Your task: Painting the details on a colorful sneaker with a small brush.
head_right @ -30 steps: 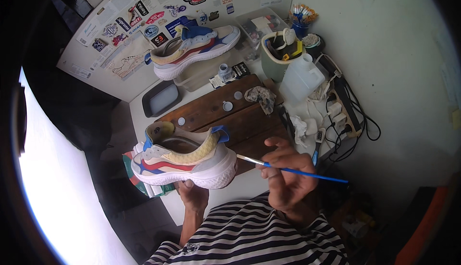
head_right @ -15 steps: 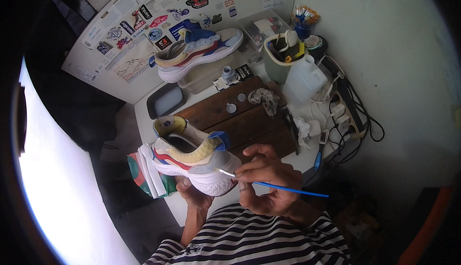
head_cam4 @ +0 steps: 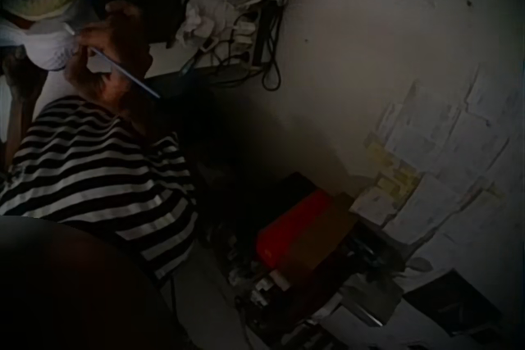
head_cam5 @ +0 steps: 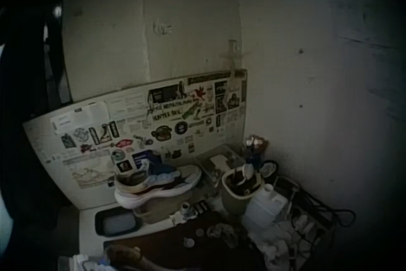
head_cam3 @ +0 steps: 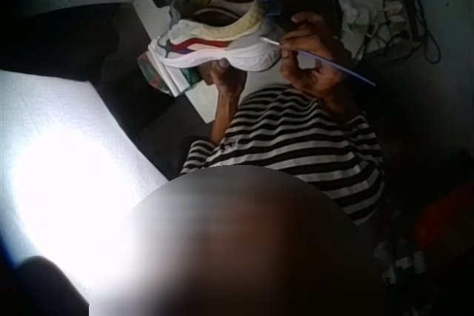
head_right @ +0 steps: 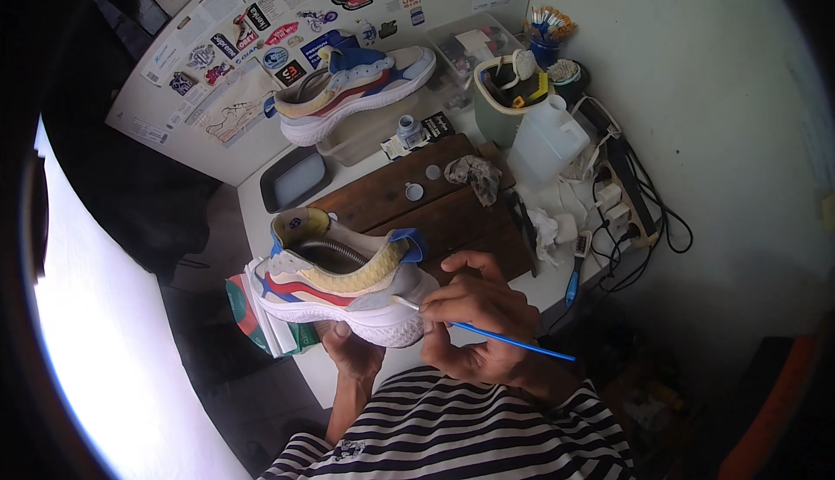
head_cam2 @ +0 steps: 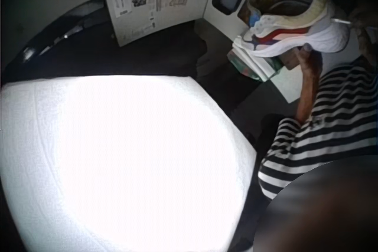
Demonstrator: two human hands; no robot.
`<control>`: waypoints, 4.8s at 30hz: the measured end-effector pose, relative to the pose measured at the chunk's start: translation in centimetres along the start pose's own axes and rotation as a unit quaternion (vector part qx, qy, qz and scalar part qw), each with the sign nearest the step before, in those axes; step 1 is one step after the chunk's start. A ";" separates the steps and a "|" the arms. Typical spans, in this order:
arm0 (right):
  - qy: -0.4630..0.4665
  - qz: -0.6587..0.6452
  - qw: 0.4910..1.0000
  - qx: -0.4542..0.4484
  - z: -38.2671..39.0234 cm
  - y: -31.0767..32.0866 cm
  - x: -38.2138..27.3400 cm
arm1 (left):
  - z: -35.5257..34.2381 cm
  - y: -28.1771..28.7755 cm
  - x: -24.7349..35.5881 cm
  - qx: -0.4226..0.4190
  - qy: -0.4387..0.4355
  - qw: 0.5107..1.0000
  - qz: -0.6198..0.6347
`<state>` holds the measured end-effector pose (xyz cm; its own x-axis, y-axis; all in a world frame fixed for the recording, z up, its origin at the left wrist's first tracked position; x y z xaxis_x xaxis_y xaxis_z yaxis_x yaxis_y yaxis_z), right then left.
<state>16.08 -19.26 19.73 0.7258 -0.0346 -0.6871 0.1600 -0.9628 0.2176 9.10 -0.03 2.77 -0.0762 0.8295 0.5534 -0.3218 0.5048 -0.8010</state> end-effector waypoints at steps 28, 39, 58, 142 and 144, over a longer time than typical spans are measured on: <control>-0.179 0.094 0.977 0.069 3.0 -4.5 20.7 | -0.2 7.3 -2.7 0.040 0.013 0.999 0.008; -0.173 0.138 0.975 0.018 2.8 -5.3 19.9 | -0.2 5.7 -2.3 0.039 0.024 0.999 -0.009; -0.160 0.155 0.975 0.009 2.6 -5.4 19.7 | -0.2 5.7 -2.0 0.052 0.012 0.998 -0.024; 0.028 -0.030 0.999 0.018 -0.2 0.1 1.8 | -1.1 -0.2 0.3 0.021 0.010 0.999 -0.031; 0.016 -0.030 0.999 0.028 0.0 0.2 2.3 | -1.2 -0.1 0.3 0.019 0.009 0.999 -0.032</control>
<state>17.81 -19.49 18.19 0.7369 0.0319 -0.6752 0.1676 -0.9763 0.1369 10.27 0.41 2.73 -0.0381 0.8005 0.5982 -0.3614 0.5470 -0.7551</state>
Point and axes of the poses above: each hand's wrist, its own z-axis away from the middle knuckle, its own y-axis out of the back of the hand, x = y × z, the point moved 7 cm from there along -z, towards the middle knuckle
